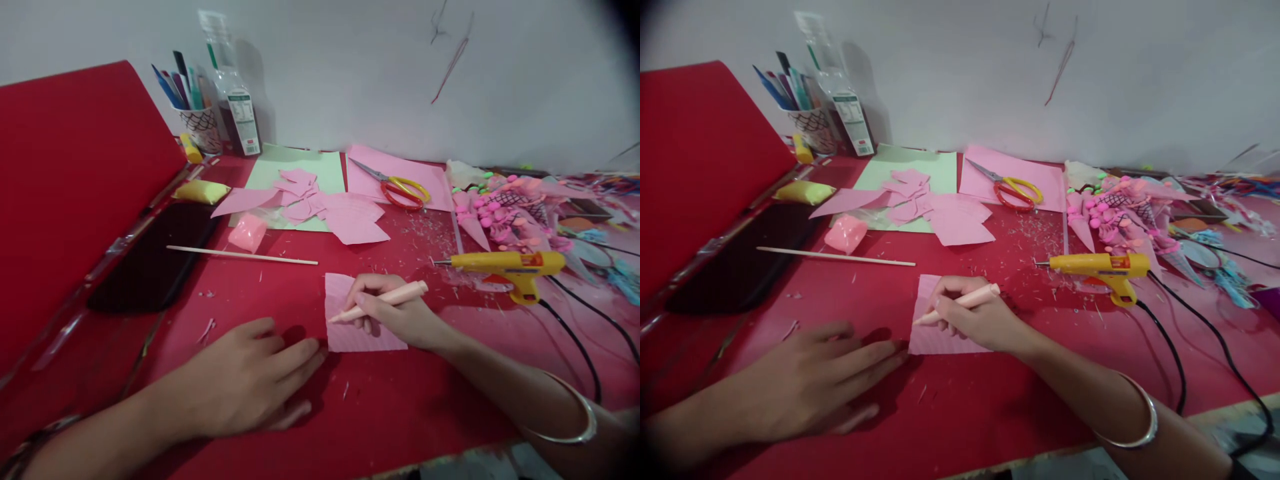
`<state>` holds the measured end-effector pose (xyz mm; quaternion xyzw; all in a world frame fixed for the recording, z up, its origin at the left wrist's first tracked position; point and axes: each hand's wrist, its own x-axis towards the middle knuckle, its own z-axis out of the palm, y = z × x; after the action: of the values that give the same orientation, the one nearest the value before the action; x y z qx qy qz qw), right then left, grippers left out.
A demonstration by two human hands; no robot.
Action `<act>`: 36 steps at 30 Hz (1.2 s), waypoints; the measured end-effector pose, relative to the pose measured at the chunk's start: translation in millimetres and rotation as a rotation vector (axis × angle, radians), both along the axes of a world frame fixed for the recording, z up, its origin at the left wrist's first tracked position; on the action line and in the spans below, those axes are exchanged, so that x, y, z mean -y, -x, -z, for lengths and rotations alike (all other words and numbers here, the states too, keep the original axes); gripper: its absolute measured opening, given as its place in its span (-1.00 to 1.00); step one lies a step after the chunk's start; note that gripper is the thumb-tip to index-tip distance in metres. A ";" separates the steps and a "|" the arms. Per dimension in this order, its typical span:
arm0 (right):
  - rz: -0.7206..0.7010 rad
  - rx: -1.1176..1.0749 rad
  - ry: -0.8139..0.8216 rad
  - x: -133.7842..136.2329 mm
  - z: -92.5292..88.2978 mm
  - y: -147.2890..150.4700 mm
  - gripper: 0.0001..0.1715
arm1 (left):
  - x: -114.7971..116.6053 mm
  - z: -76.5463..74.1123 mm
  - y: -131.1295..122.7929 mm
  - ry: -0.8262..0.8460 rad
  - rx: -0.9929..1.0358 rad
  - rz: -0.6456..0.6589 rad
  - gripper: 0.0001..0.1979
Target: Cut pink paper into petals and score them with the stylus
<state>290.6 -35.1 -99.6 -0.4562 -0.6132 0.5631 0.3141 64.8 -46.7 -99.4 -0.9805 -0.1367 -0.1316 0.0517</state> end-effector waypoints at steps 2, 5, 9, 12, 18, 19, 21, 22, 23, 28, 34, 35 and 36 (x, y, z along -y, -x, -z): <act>-0.010 0.011 -0.008 0.2 -1.7 -0.1 -0.85 | 0.7 -1.5 0.7 -0.003 0.030 0.025 -0.69; -0.029 0.022 -0.017 0.3 -3.5 -0.4 -0.86 | 1.4 -2.6 0.7 -0.021 0.048 0.047 -0.69; -0.057 0.021 -0.054 0.2 -4.0 -0.5 -0.86 | 3.6 1.9 -2.1 0.007 -0.033 -0.019 -0.68; -0.075 0.009 -0.091 0.0 -3.5 -0.7 -0.85 | 6.5 6.3 -2.0 0.015 -0.040 -0.032 -0.71; -0.082 0.007 -0.132 1.3 -3.9 -3.8 -0.84 | 8.8 8.0 -2.0 0.005 -0.049 -0.063 -0.70; -0.096 0.014 -0.141 1.9 -4.1 -4.0 -0.83 | 9.0 7.9 -2.5 0.013 -0.060 -0.069 -0.69; -0.134 0.040 -0.157 3.2 -4.2 -3.3 -0.82 | 9.4 7.4 -3.2 0.020 -0.070 -0.067 -0.67; -0.150 0.059 -0.162 4.0 -4.1 -2.4 -0.82 | 9.7 7.0 -3.3 0.017 -0.075 -0.062 -0.68; -0.163 0.075 -0.165 4.7 -3.8 -1.4 -0.81 | 9.9 6.5 -3.2 0.011 -0.079 -0.053 -0.68; -0.163 0.115 -0.167 7.1 -2.7 3.2 -0.81 | 9.8 2.7 -2.1 -0.006 -0.093 -0.016 -0.69; -0.161 0.155 -0.186 7.4 -3.6 3.5 -0.80 | 9.0 1.6 -2.2 0.002 -0.085 -0.011 -0.68; -0.165 0.166 -0.195 7.5 -3.5 3.7 -0.80 | 9.1 2.5 -2.2 0.003 -0.085 -0.012 -0.68; -0.169 0.178 -0.204 7.7 -3.4 4.0 -0.80 | 9.3 3.6 -2.1 0.005 -0.087 -0.014 -0.68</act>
<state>286.6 -42.7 -96.2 -0.4167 -0.7288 0.4798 0.2548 66.9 -55.9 -103.0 -0.9844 -0.1416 -0.0883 0.0562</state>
